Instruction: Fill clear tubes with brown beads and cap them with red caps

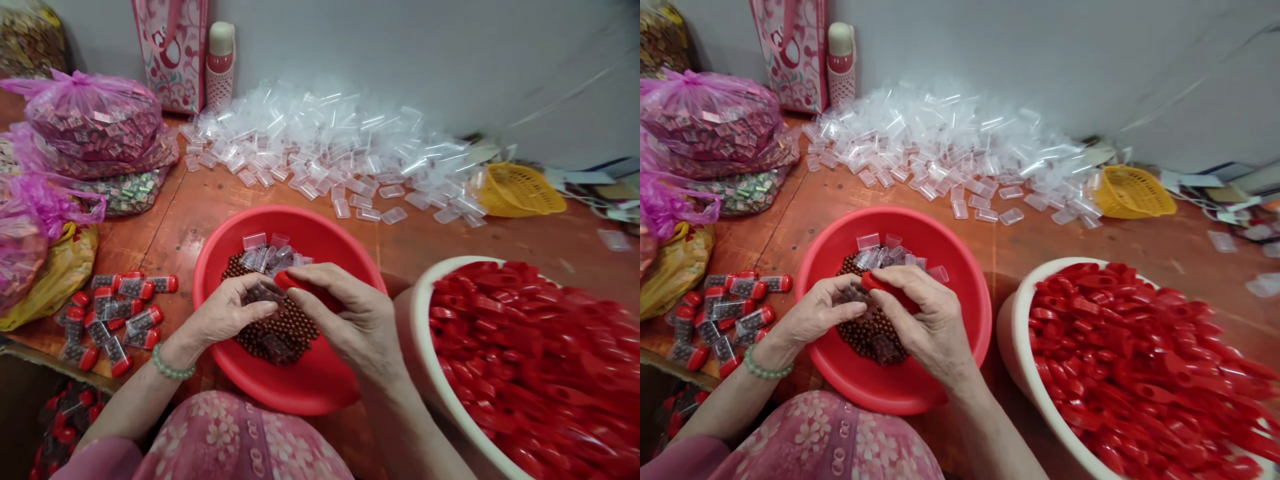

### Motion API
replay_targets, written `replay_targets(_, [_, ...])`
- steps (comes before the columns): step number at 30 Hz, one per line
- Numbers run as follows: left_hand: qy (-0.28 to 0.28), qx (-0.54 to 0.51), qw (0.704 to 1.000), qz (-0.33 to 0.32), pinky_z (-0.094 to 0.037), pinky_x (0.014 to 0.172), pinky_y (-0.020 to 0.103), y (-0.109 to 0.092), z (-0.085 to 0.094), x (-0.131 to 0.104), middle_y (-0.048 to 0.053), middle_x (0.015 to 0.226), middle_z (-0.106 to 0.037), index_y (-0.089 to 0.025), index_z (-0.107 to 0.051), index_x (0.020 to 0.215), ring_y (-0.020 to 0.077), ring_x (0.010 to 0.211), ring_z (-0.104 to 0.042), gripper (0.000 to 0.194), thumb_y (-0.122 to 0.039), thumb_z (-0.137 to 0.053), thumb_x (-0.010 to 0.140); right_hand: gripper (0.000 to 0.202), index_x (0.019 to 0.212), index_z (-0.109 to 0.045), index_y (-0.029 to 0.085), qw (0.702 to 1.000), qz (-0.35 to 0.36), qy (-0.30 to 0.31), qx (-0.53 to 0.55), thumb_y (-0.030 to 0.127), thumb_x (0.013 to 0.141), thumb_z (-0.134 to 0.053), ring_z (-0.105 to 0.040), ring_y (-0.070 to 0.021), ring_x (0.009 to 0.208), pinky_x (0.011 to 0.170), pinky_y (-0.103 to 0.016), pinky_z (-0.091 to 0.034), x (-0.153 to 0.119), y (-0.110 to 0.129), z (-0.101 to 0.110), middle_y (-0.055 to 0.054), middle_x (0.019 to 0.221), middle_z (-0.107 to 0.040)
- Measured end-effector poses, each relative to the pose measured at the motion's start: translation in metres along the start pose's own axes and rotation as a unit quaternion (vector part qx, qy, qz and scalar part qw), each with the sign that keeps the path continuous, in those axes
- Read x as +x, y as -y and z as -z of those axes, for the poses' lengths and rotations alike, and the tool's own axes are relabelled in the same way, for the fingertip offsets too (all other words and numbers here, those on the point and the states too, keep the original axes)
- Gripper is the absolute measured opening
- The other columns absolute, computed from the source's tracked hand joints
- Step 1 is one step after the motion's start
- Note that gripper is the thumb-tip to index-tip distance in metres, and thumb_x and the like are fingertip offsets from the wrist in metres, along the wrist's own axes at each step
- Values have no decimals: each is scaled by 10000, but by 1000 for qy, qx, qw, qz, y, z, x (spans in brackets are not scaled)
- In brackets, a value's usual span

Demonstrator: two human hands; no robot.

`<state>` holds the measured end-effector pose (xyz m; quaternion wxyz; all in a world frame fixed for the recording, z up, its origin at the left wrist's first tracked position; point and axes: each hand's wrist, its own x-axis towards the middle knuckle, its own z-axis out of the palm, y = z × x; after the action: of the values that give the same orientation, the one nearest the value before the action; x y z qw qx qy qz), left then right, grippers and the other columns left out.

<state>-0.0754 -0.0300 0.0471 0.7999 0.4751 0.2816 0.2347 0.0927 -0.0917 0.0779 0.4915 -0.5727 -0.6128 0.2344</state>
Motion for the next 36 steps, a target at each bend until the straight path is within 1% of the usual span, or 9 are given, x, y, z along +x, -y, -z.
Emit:
replay_targets(3, [14, -7, 1000, -16, -462, 901, 311, 4, -1, -1, 55, 973, -696, -141, -682, 1045, 182, 935, -622, 393, -386, -767, 749, 151, 954, -740, 246, 1000, 16, -10, 17, 175, 842, -668, -696, -171, 831, 778, -333, -587, 0, 1, -13, -33, 899, -754])
replay_targets(7, [18, -12, 1000, -21, -450, 921, 313, 5, -3, -2, 54, 1011, -695, -146, -679, 1063, 183, 950, -614, 412, -403, -765, 753, 135, 912, -739, 236, 999, 13, -29, 44, 150, 827, -680, -698, -164, 821, 750, -322, -586, -4, -4, -20, -33, 896, -755])
replay_targets(12, [24, 39, 998, -42, -434, 923, 311, 7, -4, 0, 51, 1018, -670, -141, -657, 1025, 175, 944, -588, 271, -321, -678, 824, 94, 852, -724, 241, 996, 5, -79, 35, 162, 824, -682, -683, -173, 770, 730, -348, -574, -13, -9, -33, -28, 826, -748])
replay_targets(17, [3, 71, 995, -66, -435, 892, 303, 8, -8, 1, 41, 952, -638, -139, -620, 963, 175, 929, -572, 150, -232, -594, 848, 105, 849, -717, 238, 988, -5, -150, 38, 143, 821, -683, -673, -166, 783, 755, -344, -558, -18, -10, -45, -23, 822, -739])
replay_targets(22, [18, 82, 994, -65, -430, 928, 324, 6, -8, 2, 60, 1006, -637, -126, -614, 1048, 196, 980, -579, 225, -224, -574, 849, 74, 822, -721, 222, 981, -41, -174, 77, 156, 826, -688, -678, -148, 764, 741, -313, -558, -18, -8, -46, -14, 828, -735])
replay_targets(27, [22, 77, 994, -73, -423, 916, 308, 7, -2, 0, 50, 988, -633, -130, -614, 1051, 175, 963, -570, 222, -209, -562, 849, 126, 855, -725, 220, 992, 1, -117, 47, 105, 814, -693, -683, -142, 786, 761, -308, -555, -18, -17, -42, -15, 864, -746])
replay_targets(30, [9, 81, 995, -56, -436, 780, 265, 9, 1, -2, 15, 868, -596, -140, -603, 991, 125, 786, -538, 179, -238, -573, 844, 154, 894, -721, 215, 998, 36, -51, 21, 86, 826, -672, -687, -150, 813, 758, -311, -557, -16, -21, -35, -36, 907, -747])
replay_targets(33, [-1, 82, 996, -24, -410, 636, 230, 9, 2, -4, -22, 747, -522, -146, -567, 939, 90, 641, -471, 216, -341, -594, 849, 143, 912, -718, 205, 999, 36, 13, 9, 97, 852, -646, -695, -151, 814, 739, -300, -564, -12, -21, -28, -55, 917, -739])
replay_targets(36, [8, 71, 997, -13, -414, 598, 217, 9, 4, -4, -17, 709, -521, -146, -544, 880, 87, 615, -492, 397, -542, -556, 865, 146, 909, -710, 207, 998, 45, 44, 8, 91, 857, -637, -696, -139, 815, 731, -275, -569, -8, -20, -22, -55, 931, -729])
